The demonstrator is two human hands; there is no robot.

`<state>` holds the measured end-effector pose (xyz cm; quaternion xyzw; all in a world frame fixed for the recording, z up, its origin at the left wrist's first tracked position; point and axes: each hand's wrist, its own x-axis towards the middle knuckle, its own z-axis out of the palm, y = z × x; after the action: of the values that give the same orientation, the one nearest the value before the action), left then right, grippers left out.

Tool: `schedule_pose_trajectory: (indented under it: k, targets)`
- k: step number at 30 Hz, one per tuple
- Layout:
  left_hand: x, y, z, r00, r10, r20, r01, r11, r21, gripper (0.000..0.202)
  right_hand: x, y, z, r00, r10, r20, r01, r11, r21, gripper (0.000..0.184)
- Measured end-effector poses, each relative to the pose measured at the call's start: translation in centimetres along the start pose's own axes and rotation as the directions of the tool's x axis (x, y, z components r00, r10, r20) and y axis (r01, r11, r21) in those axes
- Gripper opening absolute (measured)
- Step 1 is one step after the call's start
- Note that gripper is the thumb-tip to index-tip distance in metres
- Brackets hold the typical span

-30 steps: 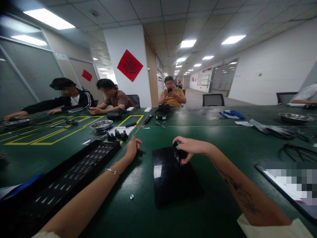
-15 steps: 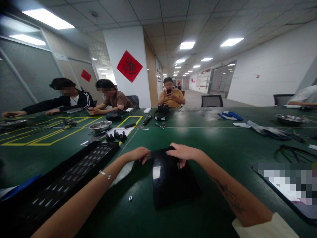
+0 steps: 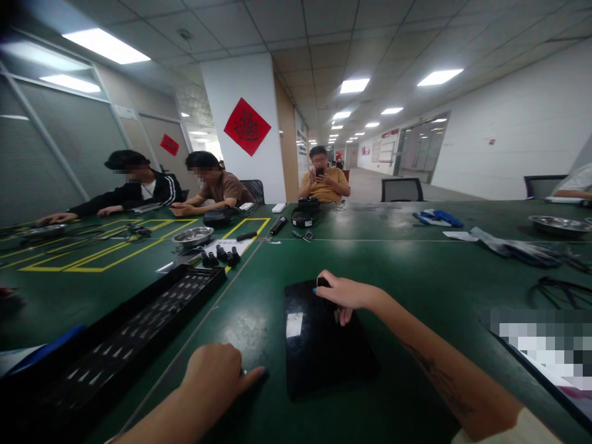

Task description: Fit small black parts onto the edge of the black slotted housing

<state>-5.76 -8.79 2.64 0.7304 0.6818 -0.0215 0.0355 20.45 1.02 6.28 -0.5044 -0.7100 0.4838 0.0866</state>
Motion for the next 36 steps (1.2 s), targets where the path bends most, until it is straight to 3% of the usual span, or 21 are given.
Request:
schedule_pose_trajectory:
  k: [4, 10, 13, 16, 18, 21, 23, 25, 27, 28, 30, 31, 34, 36]
  targets:
    - [-1.4, 0.8, 1.0, 1.000, -0.006, 0.006, 0.005, 0.989, 0.146, 0.049, 0.3, 0.3, 0.3, 1.000, 0.013, -0.028, -0.012, 1.000, 0.029, 0.033]
    - [-2.2, 2.1, 1.7, 0.998, 0.065, 0.023, -0.068, 0.977, 0.201, 0.032, 0.5, 0.5, 0.4, 0.999, 0.025, -0.038, -0.024, 0.999, 0.034, 0.032]
    - [-1.4, 2.2, 0.8, 0.991, 0.104, 0.082, -0.119, 0.970, 0.210, 0.028, 0.3, 0.3, 0.4, 0.997, 0.023, -0.075, -0.021, 1.000, 0.020, 0.032]
    - [1.1, 2.3, -1.1, 0.980, 0.175, 0.100, -0.193, 0.956, 0.221, 0.023, 0.1, 0.1, 0.5, 0.991, 0.025, -0.130, -0.022, 0.999, 0.024, 0.030]
    - [3.7, 2.4, -2.2, 0.980, 0.198, 0.014, -0.198, 0.971, 0.134, 0.024, -0.1, 0.1, 0.4, 0.989, 0.030, -0.144, -0.024, 0.999, 0.049, 0.029]
    - [8.6, 2.7, -2.2, 0.953, 0.121, -0.278, -0.167, 0.975, -0.147, 0.028, -0.4, 0.6, -0.1, 0.985, 0.020, -0.169, 0.001, 0.992, 0.124, 0.029]
    - [11.5, 3.0, -1.3, 0.908, 0.039, -0.417, -0.227, 0.883, -0.411, 0.029, -0.7, 1.2, -0.5, 0.981, 0.008, -0.193, 0.030, 0.981, 0.192, 0.029]
    - [13.8, 3.3, 0.0, 0.845, -0.165, -0.509, -0.269, 0.691, -0.671, 0.030, -1.1, 1.9, -0.9, 0.978, -0.008, -0.207, 0.065, 0.960, 0.271, 0.028]
    - [15.1, 3.6, 1.1, 0.773, -0.385, -0.505, -0.302, 0.476, -0.826, 0.023, -1.6, 2.6, -1.3, 0.975, -0.023, -0.220, 0.101, 0.930, 0.353, 0.029]
    - [15.3, 3.7, 1.5, 0.765, -0.458, -0.453, -0.299, 0.371, -0.879, 0.021, -1.8, 2.9, -1.3, 0.974, -0.028, -0.226, 0.118, 0.912, 0.393, 0.030]
    - [15.4, 4.1, 2.2, 0.803, -0.480, -0.353, -0.295, 0.196, -0.935, 0.019, -2.1, 3.3, -1.3, 0.971, -0.026, -0.239, 0.138, 0.876, 0.463, 0.033]
    - [15.2, 4.3, 2.5, 0.839, -0.430, -0.335, -0.303, 0.142, -0.942, 0.019, -2.2, 3.5, -1.2, 0.969, -0.020, -0.246, 0.143, 0.859, 0.492, 0.035]
    - [14.6, 4.9, 3.2, 0.933, -0.187, -0.306, -0.296, 0.083, -0.952, 0.024, -1.9, 3.8, -0.4, 0.963, -0.038, -0.268, 0.189, 0.804, 0.564, 0.038]
    - [14.4, 5.3, 3.6, 0.955, -0.069, -0.288, -0.284, 0.065, -0.957, 0.027, -1.4, 4.0, 0.4, 0.949, -0.071, -0.306, 0.253, 0.751, 0.610, 0.036]
